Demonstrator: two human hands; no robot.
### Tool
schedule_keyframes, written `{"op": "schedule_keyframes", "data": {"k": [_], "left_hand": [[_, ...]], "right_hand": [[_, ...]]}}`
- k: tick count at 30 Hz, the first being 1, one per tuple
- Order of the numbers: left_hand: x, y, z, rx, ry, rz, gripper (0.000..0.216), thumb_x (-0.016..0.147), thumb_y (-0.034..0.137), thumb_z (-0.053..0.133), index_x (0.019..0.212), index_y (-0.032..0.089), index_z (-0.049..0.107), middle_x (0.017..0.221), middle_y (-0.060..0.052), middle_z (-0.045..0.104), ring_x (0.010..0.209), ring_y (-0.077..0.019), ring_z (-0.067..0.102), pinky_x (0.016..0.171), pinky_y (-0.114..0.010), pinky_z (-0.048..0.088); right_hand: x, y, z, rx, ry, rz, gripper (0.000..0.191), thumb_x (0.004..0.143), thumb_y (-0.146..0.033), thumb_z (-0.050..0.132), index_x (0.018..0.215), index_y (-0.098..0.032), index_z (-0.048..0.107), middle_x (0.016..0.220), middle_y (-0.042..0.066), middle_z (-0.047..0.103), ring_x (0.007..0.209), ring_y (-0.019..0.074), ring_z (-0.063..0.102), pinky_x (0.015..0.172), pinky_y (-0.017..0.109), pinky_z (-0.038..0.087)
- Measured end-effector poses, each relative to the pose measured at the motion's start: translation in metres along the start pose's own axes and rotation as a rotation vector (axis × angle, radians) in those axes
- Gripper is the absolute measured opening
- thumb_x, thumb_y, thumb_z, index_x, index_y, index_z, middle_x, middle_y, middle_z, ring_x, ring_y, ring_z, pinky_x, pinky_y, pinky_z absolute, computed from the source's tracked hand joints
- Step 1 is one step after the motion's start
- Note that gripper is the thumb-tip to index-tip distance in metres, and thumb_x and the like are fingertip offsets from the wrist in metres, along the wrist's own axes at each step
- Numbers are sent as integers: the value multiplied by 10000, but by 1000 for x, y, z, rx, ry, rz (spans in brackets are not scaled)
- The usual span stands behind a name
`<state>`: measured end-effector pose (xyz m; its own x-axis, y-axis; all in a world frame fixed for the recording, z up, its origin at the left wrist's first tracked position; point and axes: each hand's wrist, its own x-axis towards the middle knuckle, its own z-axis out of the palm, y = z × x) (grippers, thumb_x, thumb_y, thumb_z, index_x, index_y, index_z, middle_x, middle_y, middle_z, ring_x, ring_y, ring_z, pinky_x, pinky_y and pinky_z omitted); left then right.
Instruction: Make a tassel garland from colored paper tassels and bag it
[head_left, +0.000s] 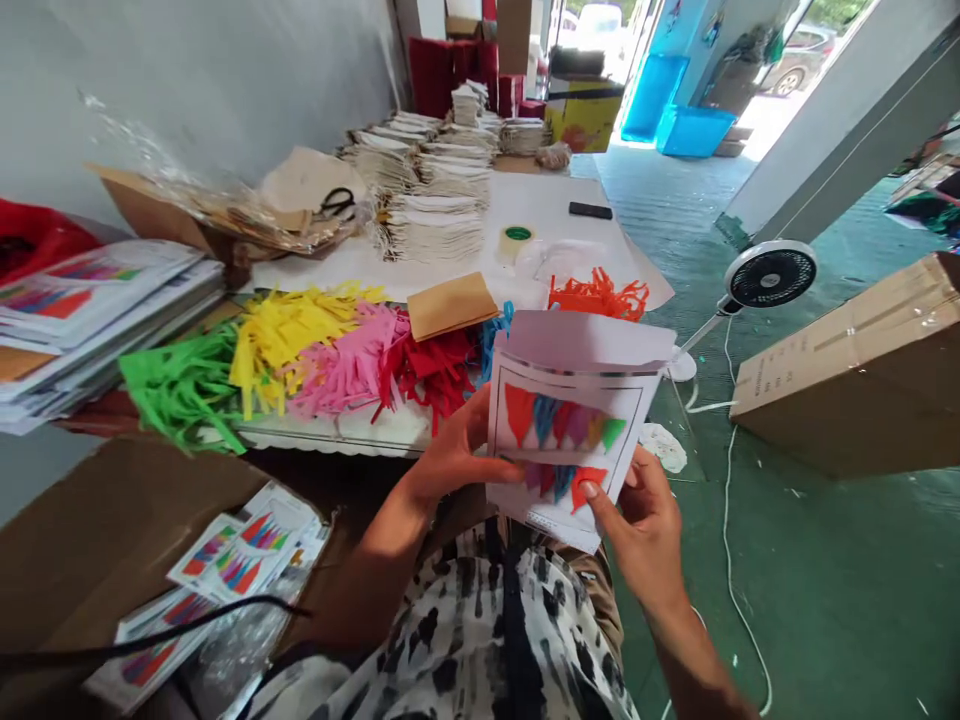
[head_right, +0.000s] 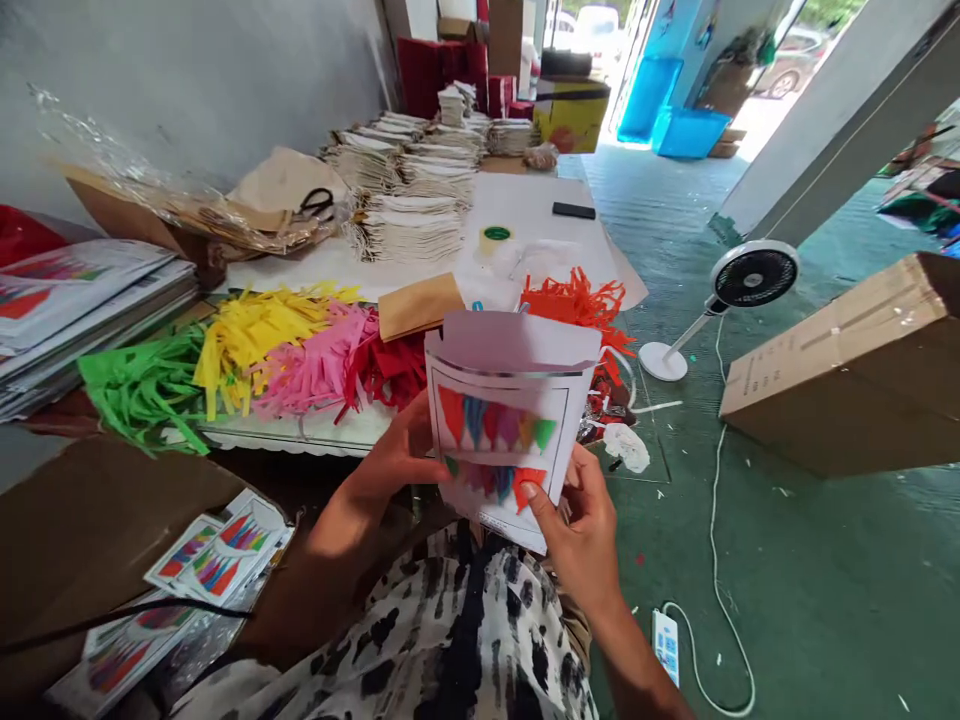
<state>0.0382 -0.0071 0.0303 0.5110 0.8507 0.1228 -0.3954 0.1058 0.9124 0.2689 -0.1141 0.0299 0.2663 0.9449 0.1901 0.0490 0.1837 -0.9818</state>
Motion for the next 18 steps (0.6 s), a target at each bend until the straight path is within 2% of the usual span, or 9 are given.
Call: {"op": "schedule_keyframes", "data": {"k": [2,4,7,9,11,13,15,18], "left_hand": [[-1,2,11,81,89,-40,785,533,260,1027,1254,174,726,1098,-94,808,967,-282,770,824,-334,620],[-3,-4,17,110,142,-72,659,535,292,1026,1119,129,767,978,-91,815,867,-266,770,759,-327,628],[-9,-14,15,123,174,-50,621,523,306,1030,1063,120,787,936,-93,820,813,-244,762,731,-313,633],[-14,-14,7,165,179,-31,592,519,287,1029,1036,119,796,930,-94,822,808,-241,761,731,-313,637],[-20,-8,0,237,143,-50,571,534,267,1021,1040,118,804,957,-103,825,854,-261,769,771,-343,646],[-26,2,-4,313,87,-76,585,572,262,1005,1105,132,803,1019,-108,826,907,-274,773,818,-371,648],[-31,13,-5,395,32,-96,599,606,269,992,1161,154,797,1072,-106,821,929,-270,772,833,-364,641],[-36,23,-3,487,-34,-112,533,642,301,977,1128,164,809,1077,-104,816,921,-259,770,791,-315,626]], "right_hand": [[-8,5,1,-29,-46,-3,445,892,-290,805,1306,-293,640,1099,22,746,956,191,714,856,317,596],[-12,8,1,-51,-77,-14,406,887,-301,808,1264,-288,657,1068,23,741,933,204,711,840,336,606],[-13,9,-4,-89,-140,-18,353,916,-340,770,1256,-306,682,1117,44,741,976,234,711,859,372,610],[-10,7,-10,-41,-247,0,424,937,-439,731,1342,-332,668,1239,68,731,1079,269,711,916,409,603],[-5,1,-16,91,-298,33,554,941,-606,648,1422,-331,636,1340,91,712,1183,310,700,962,458,599],[2,-7,-22,227,-246,104,653,961,-718,495,1449,-305,628,1391,111,702,1252,333,685,988,507,596],[11,-16,-28,324,-166,208,673,998,-718,373,1423,-281,659,1404,125,704,1274,327,683,994,522,597],[25,-28,-36,398,-71,285,625,1014,-672,411,1385,-258,696,1381,124,720,1196,277,716,925,439,629]]}}
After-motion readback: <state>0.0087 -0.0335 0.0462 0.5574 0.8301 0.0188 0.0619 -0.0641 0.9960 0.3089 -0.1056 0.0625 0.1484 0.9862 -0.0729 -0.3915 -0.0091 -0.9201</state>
